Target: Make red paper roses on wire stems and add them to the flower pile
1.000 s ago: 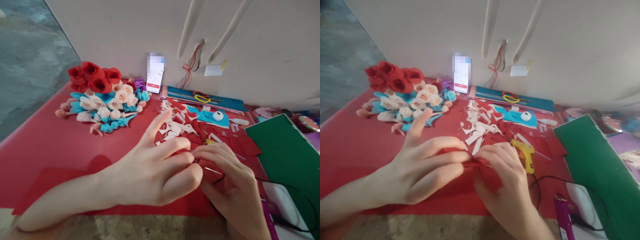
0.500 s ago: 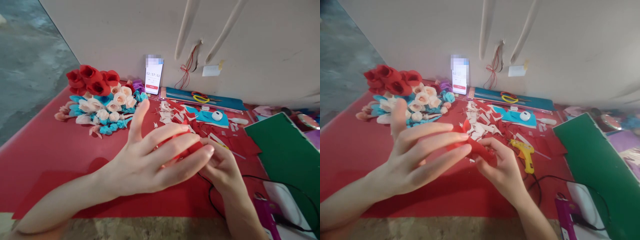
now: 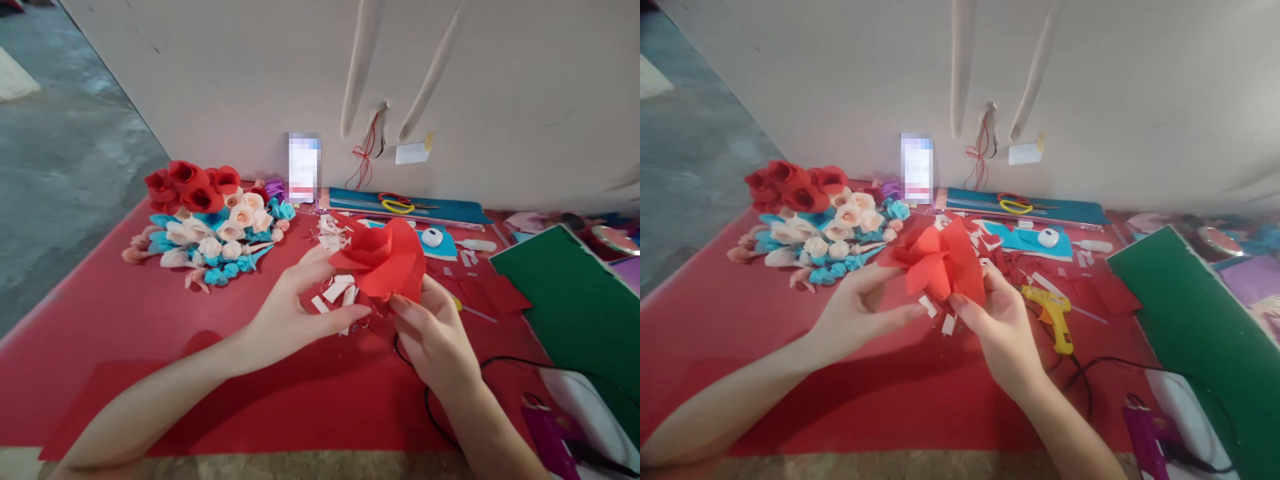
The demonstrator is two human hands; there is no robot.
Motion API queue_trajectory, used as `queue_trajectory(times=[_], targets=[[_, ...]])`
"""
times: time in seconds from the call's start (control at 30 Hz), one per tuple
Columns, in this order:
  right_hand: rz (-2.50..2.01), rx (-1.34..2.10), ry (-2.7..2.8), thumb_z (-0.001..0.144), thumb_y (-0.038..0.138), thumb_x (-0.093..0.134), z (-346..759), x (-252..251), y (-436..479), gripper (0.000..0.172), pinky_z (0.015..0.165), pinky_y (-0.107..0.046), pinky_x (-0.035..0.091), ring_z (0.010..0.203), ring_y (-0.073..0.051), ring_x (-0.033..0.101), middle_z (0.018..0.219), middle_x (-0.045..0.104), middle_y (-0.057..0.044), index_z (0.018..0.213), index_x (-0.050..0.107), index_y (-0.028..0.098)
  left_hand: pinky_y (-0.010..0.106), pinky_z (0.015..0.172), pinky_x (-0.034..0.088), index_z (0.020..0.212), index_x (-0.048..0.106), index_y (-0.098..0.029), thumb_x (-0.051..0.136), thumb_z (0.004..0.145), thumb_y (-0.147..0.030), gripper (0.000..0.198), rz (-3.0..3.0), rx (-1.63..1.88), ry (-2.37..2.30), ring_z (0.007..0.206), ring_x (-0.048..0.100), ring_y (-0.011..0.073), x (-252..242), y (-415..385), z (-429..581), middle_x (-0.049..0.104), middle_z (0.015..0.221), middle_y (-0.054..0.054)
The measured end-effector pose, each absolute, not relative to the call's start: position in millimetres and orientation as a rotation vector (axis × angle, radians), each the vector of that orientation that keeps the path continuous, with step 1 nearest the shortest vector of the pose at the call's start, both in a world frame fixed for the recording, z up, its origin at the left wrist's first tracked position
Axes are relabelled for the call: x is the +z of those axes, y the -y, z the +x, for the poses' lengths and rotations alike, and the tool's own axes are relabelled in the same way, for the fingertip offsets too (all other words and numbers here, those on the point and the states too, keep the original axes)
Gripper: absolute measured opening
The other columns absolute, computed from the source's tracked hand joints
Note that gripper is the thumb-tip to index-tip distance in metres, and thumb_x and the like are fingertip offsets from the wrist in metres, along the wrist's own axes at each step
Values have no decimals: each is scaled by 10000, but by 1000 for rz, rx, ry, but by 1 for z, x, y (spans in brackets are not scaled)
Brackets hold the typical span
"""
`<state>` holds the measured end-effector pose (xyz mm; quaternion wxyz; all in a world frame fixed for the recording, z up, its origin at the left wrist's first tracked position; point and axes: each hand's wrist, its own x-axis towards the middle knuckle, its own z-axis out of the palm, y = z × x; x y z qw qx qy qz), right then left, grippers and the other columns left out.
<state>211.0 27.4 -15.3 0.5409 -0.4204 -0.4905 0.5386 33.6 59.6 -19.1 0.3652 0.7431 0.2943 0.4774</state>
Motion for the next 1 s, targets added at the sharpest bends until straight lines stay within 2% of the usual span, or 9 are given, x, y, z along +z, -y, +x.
queue_trajectory(times=[0.13, 0.23, 0.4, 0.53, 0.63, 0.73, 1.0], targets=[[-931, 1336, 1158, 788, 280, 651, 204, -20, -29, 197, 724, -306, 552, 832, -186, 661, 928, 684, -27, 982, 640, 250, 347, 802, 540, 871, 681, -241, 701, 740, -274, 136, 1809, 1214, -806, 980, 610, 212, -14, -57, 37, 692, 978, 8], [-924, 1330, 1183, 792, 287, 649, 201, -21, -29, 228, 765, -324, 550, 875, -195, 654, 965, 680, -40, 1015, 629, 246, 350, 760, 553, 837, 694, -238, 709, 726, -289, 123, 1743, 1228, -863, 951, 619, 215, -12, -57, 38, 702, 946, -1], [-916, 1303, 1196, 793, 265, 656, 199, -20, -30, 153, 673, -253, 539, 768, -145, 628, 871, 667, -12, 945, 650, 253, 338, 794, 538, 735, 697, -235, 710, 708, -219, 34, 1721, 1226, -848, 904, 625, 190, -12, -60, 37, 709, 808, -22], [-971, 1229, 1241, 801, 269, 644, 200, -22, -29, 73, 582, -230, 508, 661, -127, 577, 748, 623, 0, 866, 653, 238, 306, 762, 539, 689, 692, -230, 701, 694, -186, 45, 1712, 1219, -853, 849, 627, 172, -11, -62, 36, 691, 694, -30], [-1005, 1230, 1246, 813, 292, 623, 201, -22, -27, 69, 485, -215, 473, 581, -120, 540, 700, 594, 2, 836, 643, 231, 275, 712, 549, 695, 691, -222, 713, 675, -181, 51, 1684, 1232, -841, 771, 633, 150, -10, -62, 37, 697, 717, -28], [-992, 1232, 1241, 825, 291, 606, 202, -23, -27, 66, 475, -216, 453, 539, -110, 507, 670, 565, 11, 813, 636, 234, 268, 687, 556, 706, 690, -215, 704, 684, -179, 45, 1664, 1217, -837, 719, 638, 141, -10, -62, 37, 705, 726, -26], [-1010, 1190, 1252, 852, 264, 580, 200, -21, -23, 80, 499, -212, 413, 549, -100, 467, 678, 550, 29, 892, 649, 272, 252, 749, 544, 722, 681, -206, 710, 666, -161, 78, 1545, 1210, -914, 824, 650, 150, -11, -60, 38, 704, 850, -15]])
